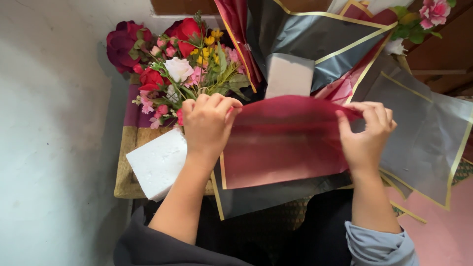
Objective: Folding and arranging decorative wrapping paper to create a base for a flower bouquet.
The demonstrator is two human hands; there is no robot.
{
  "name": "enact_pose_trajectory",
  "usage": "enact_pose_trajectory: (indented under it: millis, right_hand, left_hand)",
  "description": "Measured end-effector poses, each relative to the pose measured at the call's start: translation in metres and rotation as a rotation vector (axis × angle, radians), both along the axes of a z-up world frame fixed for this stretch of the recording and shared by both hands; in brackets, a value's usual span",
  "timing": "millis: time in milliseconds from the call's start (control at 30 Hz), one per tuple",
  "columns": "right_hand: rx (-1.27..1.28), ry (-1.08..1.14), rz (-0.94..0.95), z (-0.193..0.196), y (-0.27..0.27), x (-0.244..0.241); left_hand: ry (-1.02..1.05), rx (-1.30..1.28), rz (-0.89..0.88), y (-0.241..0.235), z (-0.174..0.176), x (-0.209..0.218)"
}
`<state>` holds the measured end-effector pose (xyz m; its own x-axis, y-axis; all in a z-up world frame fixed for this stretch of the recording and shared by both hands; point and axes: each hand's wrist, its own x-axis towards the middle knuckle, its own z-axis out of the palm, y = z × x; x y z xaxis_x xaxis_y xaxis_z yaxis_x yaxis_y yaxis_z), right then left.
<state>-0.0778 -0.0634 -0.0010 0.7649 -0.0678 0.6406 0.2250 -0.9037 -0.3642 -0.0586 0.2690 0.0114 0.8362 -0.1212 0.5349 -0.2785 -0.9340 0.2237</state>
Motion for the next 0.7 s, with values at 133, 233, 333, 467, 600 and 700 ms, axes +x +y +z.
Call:
enact_pose_trajectory:
  millis: [133,233,333,467,600,700]
  right_hand:
    - [-0.247,-0.095,-0.065,0.014,0.022,-0.01]
    - [-0.318,-0.073,0.02,0.017,0.038,-0.016]
    - [-0.27,-0.067,0.246,0.033,0.062,-0.024]
    - [-0.238,-0.13,0.309,0.008,0.063,-0.02]
    - [-0.137,-0.123,0.347,0.042,0.071,-0.028]
    - [-0.132,-0.121,0.327,0.035,0.062,-0.024]
  left_hand:
    - [-0.065,-0.016,-0.158,-0.012,0.0,-0.005]
    - [-0.197,-0.009,-0.277,-0.028,0.013,-0.017]
    - [-0.333,0.016,-0.343,-0.047,0.006,-0.024]
    - [-0.395,0.014,-0.35,-0.054,-0.004,-0.025]
    - [-0.391,0.007,-0.338,-0.04,0.002,-0.018]
    - [-0.38,-0.034,-0.333,-0.033,0.002,-0.014]
